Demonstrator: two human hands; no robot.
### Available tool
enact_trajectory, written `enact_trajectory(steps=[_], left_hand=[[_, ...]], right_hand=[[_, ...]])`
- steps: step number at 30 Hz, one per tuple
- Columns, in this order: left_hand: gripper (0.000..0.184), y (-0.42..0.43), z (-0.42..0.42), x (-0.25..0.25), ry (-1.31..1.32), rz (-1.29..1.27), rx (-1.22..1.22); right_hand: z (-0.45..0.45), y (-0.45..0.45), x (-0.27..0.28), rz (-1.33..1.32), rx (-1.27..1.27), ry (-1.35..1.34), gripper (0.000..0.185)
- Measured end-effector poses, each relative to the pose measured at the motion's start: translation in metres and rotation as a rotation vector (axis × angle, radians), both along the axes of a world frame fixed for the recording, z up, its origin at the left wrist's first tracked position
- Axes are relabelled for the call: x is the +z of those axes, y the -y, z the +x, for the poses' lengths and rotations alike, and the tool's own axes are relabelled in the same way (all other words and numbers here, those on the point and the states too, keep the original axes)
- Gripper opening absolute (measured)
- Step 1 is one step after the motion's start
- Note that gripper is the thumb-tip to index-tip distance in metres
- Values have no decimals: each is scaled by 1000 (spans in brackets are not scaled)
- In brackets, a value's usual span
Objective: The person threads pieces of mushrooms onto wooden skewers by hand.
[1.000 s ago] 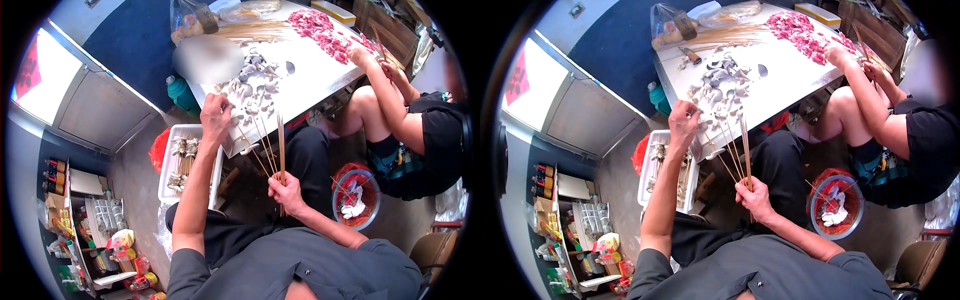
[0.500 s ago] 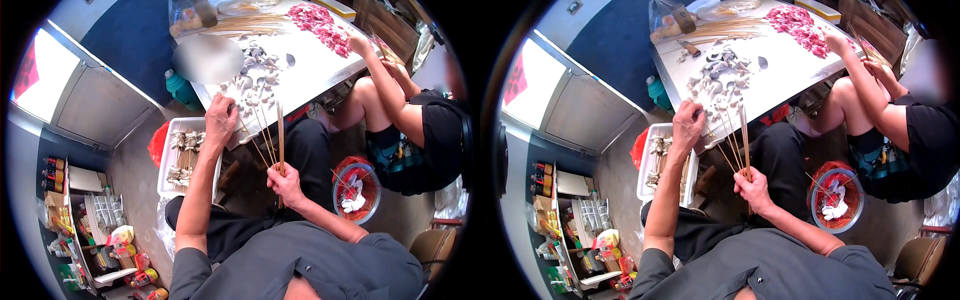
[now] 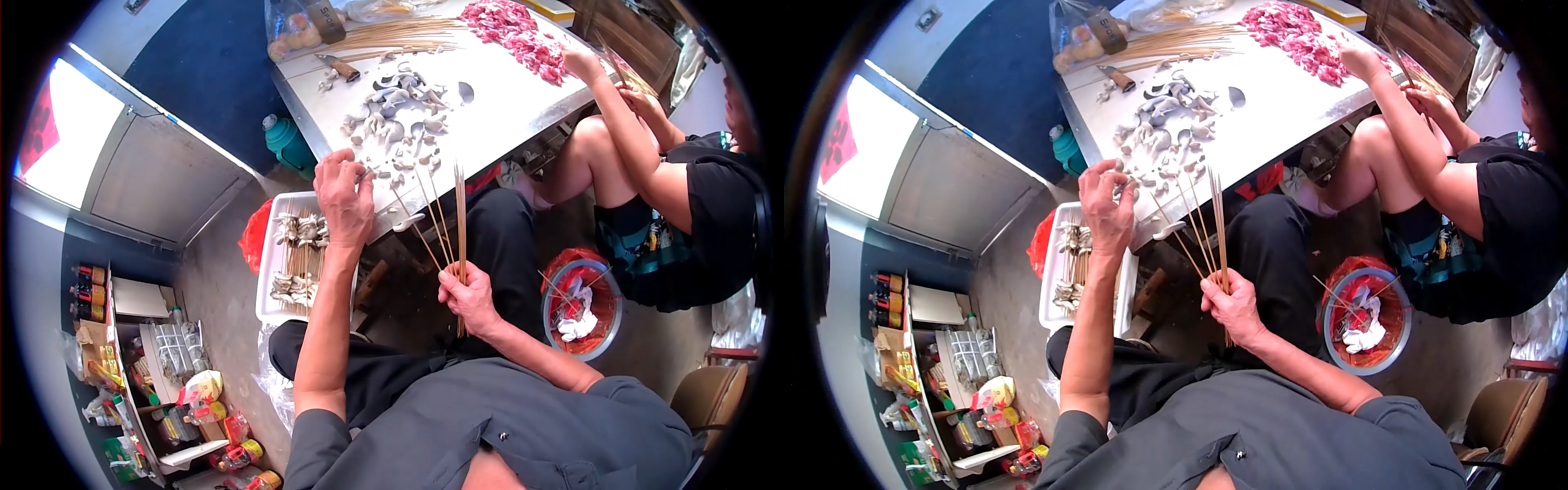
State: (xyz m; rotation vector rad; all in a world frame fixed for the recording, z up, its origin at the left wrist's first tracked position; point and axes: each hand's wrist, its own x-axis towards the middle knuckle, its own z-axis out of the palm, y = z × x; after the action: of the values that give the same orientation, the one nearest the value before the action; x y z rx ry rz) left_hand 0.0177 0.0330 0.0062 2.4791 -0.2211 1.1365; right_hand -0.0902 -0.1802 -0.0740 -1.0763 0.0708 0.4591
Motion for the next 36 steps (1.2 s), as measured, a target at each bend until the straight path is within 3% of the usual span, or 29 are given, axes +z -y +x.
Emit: enact_trajectory(steps=[2,4,8,10,17,27,32,33,36], left_hand=[[14,2,-2,2,67,52,17],[11,0,-4,-7,-75,-274,-81],[7,3,-7,-22,-216,-520,-131],[6,10,-10,-23,-293,-976,-297],[9,21,-22,-22,-297,-1338,-460],[12,22,-22,-26,-183,-1180,-551],[14,18,-45,-3,-615,-1130,-488],[15,16,-47,2,-654,-933,-495],[15,14,-47,9,-747,-826,-557]], right_hand=[[0,0,1,-1,0,3,15],[0,0,3,20,10,2,14],[-1,-2,5,21,26,18,14],[-2,-4,7,2,36,35,13],[-3,-3,3,-1,53,5,13],[-3,-5,5,10,56,11,11],[-3,-5,5,11,32,-5,13],[-3,-4,7,21,21,-6,12],[1,-4,11,23,5,6,12]])
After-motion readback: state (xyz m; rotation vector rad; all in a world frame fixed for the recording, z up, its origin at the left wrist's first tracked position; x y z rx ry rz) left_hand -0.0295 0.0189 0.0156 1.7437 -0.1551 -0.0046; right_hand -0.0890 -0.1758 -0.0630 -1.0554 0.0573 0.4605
